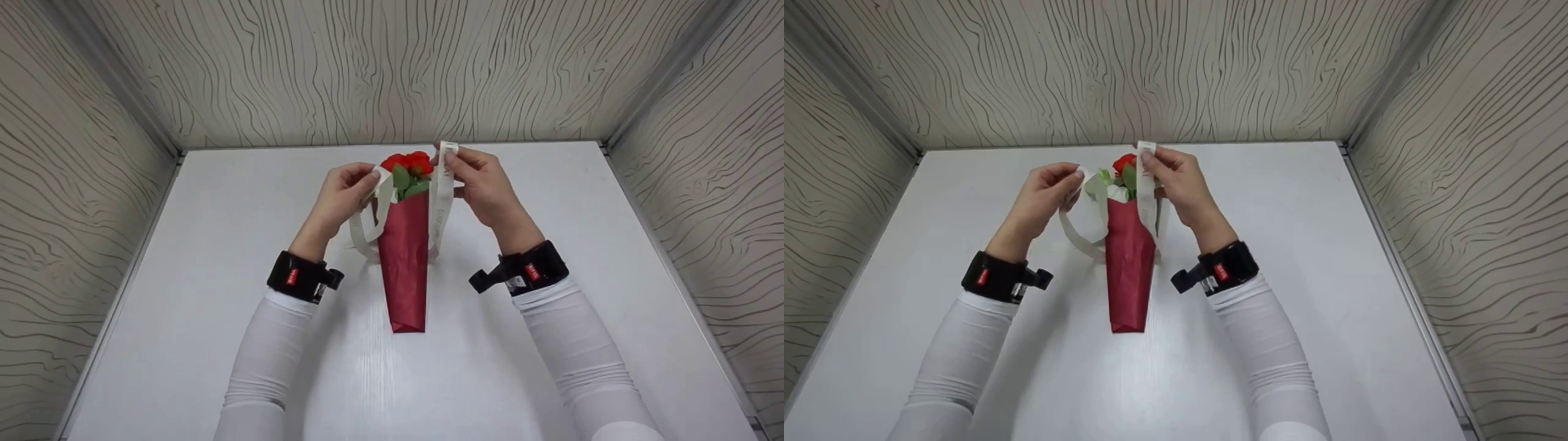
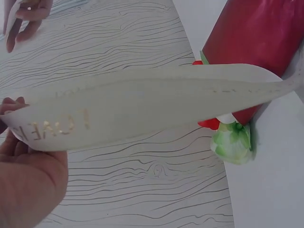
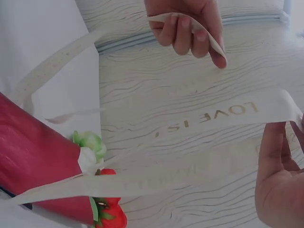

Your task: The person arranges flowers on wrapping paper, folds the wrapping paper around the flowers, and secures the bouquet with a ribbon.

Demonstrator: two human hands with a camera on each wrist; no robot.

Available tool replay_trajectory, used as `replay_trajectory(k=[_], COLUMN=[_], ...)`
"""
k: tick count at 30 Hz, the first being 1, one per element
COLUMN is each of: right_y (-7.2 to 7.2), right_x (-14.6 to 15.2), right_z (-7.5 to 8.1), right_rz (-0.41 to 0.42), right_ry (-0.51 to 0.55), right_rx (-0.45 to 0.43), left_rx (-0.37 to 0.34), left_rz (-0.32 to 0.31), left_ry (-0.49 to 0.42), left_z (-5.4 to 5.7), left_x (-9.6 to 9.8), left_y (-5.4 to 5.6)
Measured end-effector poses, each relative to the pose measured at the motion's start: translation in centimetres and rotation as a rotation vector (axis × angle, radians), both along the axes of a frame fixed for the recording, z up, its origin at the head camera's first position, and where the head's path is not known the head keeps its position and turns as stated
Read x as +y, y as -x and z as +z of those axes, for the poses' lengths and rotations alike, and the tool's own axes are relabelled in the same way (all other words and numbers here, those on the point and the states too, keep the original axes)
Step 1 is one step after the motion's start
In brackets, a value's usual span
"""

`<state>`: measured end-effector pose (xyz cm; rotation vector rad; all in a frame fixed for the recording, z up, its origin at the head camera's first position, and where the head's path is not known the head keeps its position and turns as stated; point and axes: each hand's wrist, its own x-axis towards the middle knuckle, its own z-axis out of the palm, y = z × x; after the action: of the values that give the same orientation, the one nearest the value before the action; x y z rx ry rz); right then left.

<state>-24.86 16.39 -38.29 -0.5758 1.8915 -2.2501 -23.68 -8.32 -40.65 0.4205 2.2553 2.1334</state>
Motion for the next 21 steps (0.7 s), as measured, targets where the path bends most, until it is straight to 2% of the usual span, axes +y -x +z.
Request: replay_trajectory(k=[5,12,17,21], right_y=[0.0,0.1,0.2,0.4], right_x=[-1.8,-2.8,-3.0,-3.2], right_z=[-0.3,-0.9,-1.4,-1.9], right_rz=[0.06,0.059,0.056,0.091], right_ry=[-0.045,-0.121,-0.161,-0.177], right_rx=[0.002,0.08,0.132,0.128], left_rx=[0.018,0.06,0.057,0.039], left_rz=[-0.087,-0.191,-0.26,-0.269], left_ry=[0.05,0.057,0.071,0.107], left_z=[-0.2,-0.1,1.2,2.0], left_x=[1.0,1.7,1.9,2.1], left_y=[-0.2,-0.6,-1.6,-2.3])
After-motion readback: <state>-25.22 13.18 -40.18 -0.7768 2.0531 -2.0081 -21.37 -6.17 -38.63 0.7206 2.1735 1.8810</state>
